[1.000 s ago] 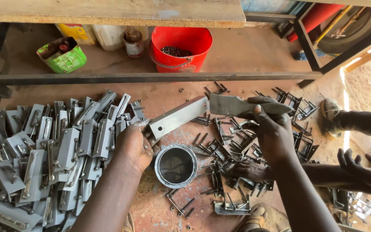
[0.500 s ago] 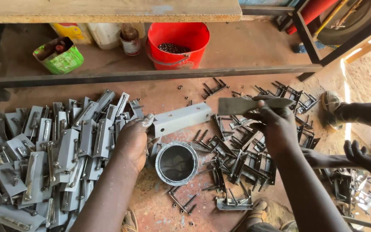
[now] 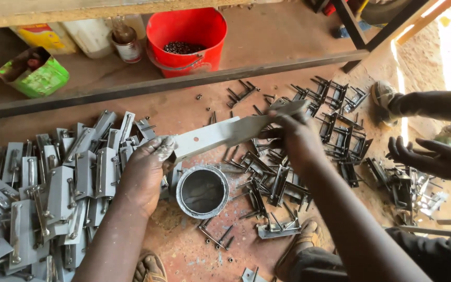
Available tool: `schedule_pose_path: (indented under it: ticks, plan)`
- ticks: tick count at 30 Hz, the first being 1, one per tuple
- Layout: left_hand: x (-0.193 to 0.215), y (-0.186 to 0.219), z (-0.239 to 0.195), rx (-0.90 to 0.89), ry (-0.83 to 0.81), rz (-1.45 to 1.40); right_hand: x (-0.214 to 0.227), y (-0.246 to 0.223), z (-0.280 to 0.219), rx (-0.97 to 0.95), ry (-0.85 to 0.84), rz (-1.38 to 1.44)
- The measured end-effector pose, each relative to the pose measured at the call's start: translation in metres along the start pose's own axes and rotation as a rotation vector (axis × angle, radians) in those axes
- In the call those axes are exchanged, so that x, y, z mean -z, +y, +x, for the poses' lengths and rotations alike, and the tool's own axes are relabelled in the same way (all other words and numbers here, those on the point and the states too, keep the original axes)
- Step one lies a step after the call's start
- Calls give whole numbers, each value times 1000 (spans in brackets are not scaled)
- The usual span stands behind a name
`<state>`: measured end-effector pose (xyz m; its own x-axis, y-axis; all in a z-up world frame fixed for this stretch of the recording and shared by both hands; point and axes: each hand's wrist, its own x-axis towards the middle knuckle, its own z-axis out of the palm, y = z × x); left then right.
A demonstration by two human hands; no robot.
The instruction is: A person is manually painting small metal brackets using a paintbrush and a small container of paint in a workshop environment.
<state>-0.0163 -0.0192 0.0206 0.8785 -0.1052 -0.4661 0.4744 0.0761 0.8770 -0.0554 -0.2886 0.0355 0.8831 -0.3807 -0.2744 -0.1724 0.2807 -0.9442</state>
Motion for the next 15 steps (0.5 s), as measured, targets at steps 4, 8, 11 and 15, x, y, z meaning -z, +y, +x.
schedule_pose_path:
  ticks: [4,8,11,15]
  plan:
    - [15,-6,9,-114,26,203,42,-4,17,93,140,-227]
    - [13,-21,9,-518,284,1250,54,4,29,147,157,-231]
    - [9,-23,7,-345,113,1505,32,-4,15,103,146,-290]
    - [23,-34,21,-104,35,1648,21,2,10,26,154,-227]
